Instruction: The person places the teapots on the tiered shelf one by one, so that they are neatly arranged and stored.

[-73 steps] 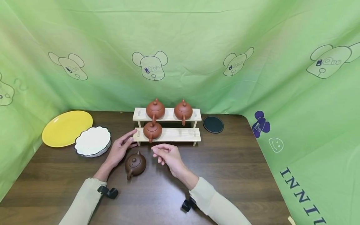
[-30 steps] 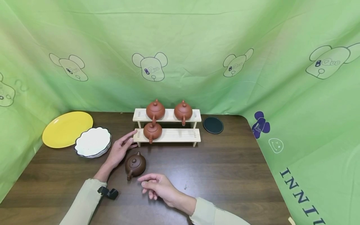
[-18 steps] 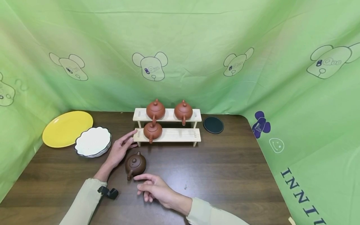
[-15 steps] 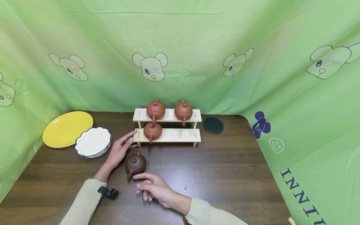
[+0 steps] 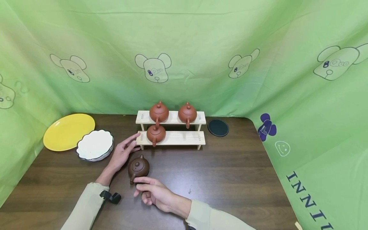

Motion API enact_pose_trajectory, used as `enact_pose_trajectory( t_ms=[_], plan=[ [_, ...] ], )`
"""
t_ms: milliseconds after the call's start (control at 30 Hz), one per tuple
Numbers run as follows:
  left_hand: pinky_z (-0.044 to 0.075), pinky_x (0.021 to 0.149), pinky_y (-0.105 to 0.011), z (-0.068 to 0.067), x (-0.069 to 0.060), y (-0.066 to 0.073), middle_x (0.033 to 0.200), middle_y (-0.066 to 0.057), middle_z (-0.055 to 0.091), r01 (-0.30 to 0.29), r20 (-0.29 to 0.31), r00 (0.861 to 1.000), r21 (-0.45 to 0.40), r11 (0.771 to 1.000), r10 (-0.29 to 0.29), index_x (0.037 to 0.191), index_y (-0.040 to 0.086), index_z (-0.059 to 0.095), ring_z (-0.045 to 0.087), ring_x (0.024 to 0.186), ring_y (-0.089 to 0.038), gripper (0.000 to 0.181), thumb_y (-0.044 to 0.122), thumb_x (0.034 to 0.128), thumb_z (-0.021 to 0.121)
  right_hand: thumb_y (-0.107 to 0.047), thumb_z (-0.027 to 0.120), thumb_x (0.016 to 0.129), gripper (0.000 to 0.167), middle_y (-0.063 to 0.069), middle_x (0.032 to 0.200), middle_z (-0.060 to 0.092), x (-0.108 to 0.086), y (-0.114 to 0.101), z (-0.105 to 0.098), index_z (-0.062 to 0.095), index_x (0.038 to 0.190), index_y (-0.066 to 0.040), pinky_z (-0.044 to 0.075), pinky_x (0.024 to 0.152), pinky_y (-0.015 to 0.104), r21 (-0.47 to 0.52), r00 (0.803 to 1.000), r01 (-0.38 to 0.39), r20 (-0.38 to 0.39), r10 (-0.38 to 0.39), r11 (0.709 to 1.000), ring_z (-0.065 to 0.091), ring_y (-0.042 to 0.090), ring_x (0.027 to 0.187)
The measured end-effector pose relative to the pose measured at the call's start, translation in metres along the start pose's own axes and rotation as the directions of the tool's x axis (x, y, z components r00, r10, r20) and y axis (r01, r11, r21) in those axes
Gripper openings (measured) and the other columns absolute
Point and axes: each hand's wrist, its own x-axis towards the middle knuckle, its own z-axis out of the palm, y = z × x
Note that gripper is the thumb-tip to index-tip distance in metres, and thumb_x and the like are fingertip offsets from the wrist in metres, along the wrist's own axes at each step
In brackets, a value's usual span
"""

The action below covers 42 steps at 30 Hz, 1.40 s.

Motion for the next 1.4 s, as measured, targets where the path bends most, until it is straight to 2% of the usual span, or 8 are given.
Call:
enact_pose_trajectory(
  t_ms=[133,300,533,767,833,1000,1133,1400],
  plan=[
    [0.066,0.102,-0.029,0.0,0.0,0.001,0.162,-0.02,0.057,-0.002,0.001,1.0,-0.015,1.0,0.002,0.161,0.004,0.058,0.073,0.116,-0.001,0.044,0.016,0.1189,0.056,-0.01,0.061,0.109,0.045,-0.005,0.088,0.073,-0.002,0.0,0.0,0.059,0.151,0.003,0.034,0.05,0.01,0.019,1.0,0.008,-0.015,-0.007,1.0,0.049,-0.001,0.056],
    [0.065,0.103,-0.029,0.0,0.001,0.0,0.164,-0.02,0.056,-0.005,0.003,1.0,-0.035,0.999,0.005,0.161,0.002,0.058,0.071,0.12,0.0,0.044,0.015,0.1188,0.055,-0.011,0.063,0.108,0.038,-0.004,0.085,0.07,-0.007,-0.002,-0.004,0.064,0.143,0.002,0.037,0.048,0.009,0.009,0.999,0.016,-0.043,-0.016,1.0,0.048,-0.002,0.054],
    [0.065,0.103,-0.029,0.001,0.002,0.0,0.163,-0.023,0.055,-0.004,0.004,1.0,-0.042,0.999,0.004,0.16,0.001,0.057,0.071,0.12,0.0,0.044,0.013,0.1188,0.055,-0.014,0.066,0.107,0.028,-0.004,0.084,0.069,-0.015,-0.005,-0.012,0.065,0.131,-0.002,0.036,0.048,0.01,-0.068,0.991,0.066,-0.11,-0.073,0.996,0.047,0.0,0.055],
    [0.065,0.103,-0.03,0.001,0.002,0.0,0.163,-0.023,0.055,0.003,0.002,1.0,-0.042,0.999,-0.003,0.16,0.0,0.058,0.071,0.119,0.0,0.044,0.013,0.1187,0.055,-0.013,0.065,0.109,0.022,-0.004,0.083,0.067,-0.015,-0.006,-0.021,0.062,0.127,0.0,0.034,0.046,0.01,-0.159,0.983,0.112,-0.126,-0.133,0.981,0.046,0.0,0.054],
    [0.065,0.103,-0.03,0.001,0.001,-0.001,0.163,-0.022,0.055,0.005,0.0,1.0,-0.039,0.999,-0.005,0.16,0.001,0.058,0.071,0.119,0.0,0.044,0.014,0.1187,0.055,-0.015,0.065,0.11,0.023,-0.004,0.082,0.067,-0.014,-0.007,-0.022,0.063,0.125,0.002,0.034,0.045,0.01,-0.183,0.983,0.111,-0.122,-0.134,0.977,0.046,0.0,0.053],
    [0.065,0.104,-0.03,0.001,0.001,0.0,0.164,-0.02,0.055,0.015,0.005,1.0,-0.027,1.0,-0.015,0.161,0.003,0.058,0.071,0.12,0.0,0.044,0.017,0.1191,0.055,-0.018,0.066,0.111,0.036,-0.005,0.081,0.069,-0.011,-0.009,-0.022,0.069,0.132,0.011,0.036,0.044,0.009,-0.214,0.989,0.089,-0.1,-0.112,0.973,0.048,-0.001,0.053],
    [0.065,0.104,-0.03,0.001,0.001,0.001,0.164,-0.021,0.054,0.027,0.009,1.0,-0.023,0.999,-0.027,0.162,0.004,0.057,0.072,0.119,0.0,0.045,0.019,0.1192,0.055,-0.019,0.065,0.112,0.04,-0.007,0.08,0.07,-0.008,-0.01,-0.021,0.07,0.135,0.013,0.036,0.043,0.009,-0.241,0.99,0.09,-0.084,-0.114,0.966,0.048,-0.002,0.053],
    [0.065,0.104,-0.029,0.001,0.0,0.002,0.165,-0.02,0.054,0.041,0.005,0.999,-0.018,0.999,-0.041,0.162,0.004,0.057,0.072,0.119,-0.002,0.045,0.019,0.1191,0.056,-0.019,0.069,0.11,0.037,-0.008,0.075,0.065,-0.002,-0.01,-0.022,0.075,0.126,0.014,0.036,0.043,0.009,-0.248,0.984,0.078,-0.136,-0.115,0.966,0.046,-0.001,0.052]
  ],
)
